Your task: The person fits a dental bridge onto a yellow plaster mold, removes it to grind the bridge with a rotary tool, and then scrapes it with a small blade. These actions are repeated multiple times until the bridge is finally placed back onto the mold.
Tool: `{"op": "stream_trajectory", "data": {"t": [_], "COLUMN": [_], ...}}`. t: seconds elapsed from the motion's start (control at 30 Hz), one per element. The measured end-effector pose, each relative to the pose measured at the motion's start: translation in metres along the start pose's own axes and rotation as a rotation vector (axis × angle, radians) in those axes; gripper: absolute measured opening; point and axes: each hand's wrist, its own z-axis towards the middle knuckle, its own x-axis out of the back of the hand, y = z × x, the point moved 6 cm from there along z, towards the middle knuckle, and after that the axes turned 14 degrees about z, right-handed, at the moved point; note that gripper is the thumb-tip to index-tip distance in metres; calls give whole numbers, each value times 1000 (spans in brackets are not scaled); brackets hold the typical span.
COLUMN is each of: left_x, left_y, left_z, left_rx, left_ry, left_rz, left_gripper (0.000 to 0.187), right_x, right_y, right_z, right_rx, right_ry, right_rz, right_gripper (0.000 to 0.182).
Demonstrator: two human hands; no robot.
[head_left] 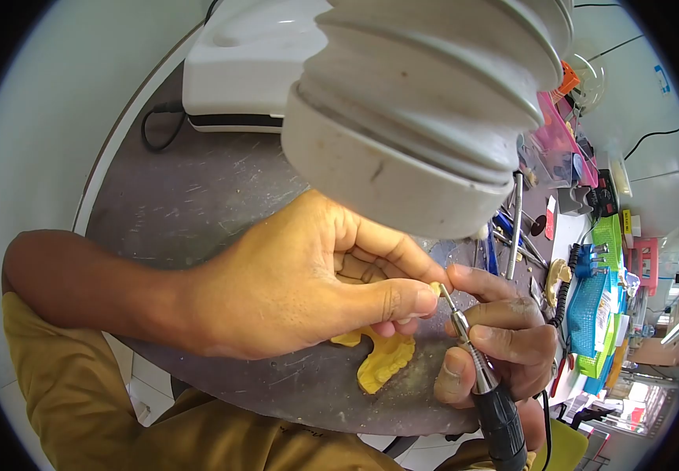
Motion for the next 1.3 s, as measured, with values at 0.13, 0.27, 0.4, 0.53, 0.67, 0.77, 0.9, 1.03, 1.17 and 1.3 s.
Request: {"op": "stream_trajectory", "data": {"t": [0.13, 0.27, 0.4, 0.53, 0.67, 0.77, 0.9, 1.03, 1.17, 1.3], "left_x": [0, 0, -1, -1, -1, -1, -1, -1, -1, -1], "left_y": [0, 0, 0, 0, -1, -1, 0, 0, -1, -1], "left_z": [0, 0, 1, 0, 1, 1, 1, 0, 2, 1], "left_rx": [-50, -52, -49, -29, -32, -50, -31, -23, -54, -60], "left_ry": [-10, -21, -25, -25, -22, -25, -31, -21, -9, -1], "left_rz": [1, -3, -13, -6, 6, -7, 13, 10, -8, -22], "left_gripper": [28, 27, 27, 27, 25, 24, 24, 25, 25, 26], "right_x": [0, 0, -1, -1, 0, -4, -4, -2, -1, -1], "right_y": [0, -1, -2, -3, -2, 1, 0, -2, -3, -1], "right_z": [0, 0, 0, 0, -1, -2, 0, 0, 1, -2], "right_rx": [13, 3, 4, -9, 23, 129, 105, 68, 31, 48], "right_ry": [3, -3, -25, -4, 10, 20, -9, -19, -28, -19], "right_rz": [-4, -9, 2, 3, 19, -77, -80, -58, -26, -18], "right_gripper": [38, 38, 38, 38, 38, 32, 30, 33, 38, 39]}}
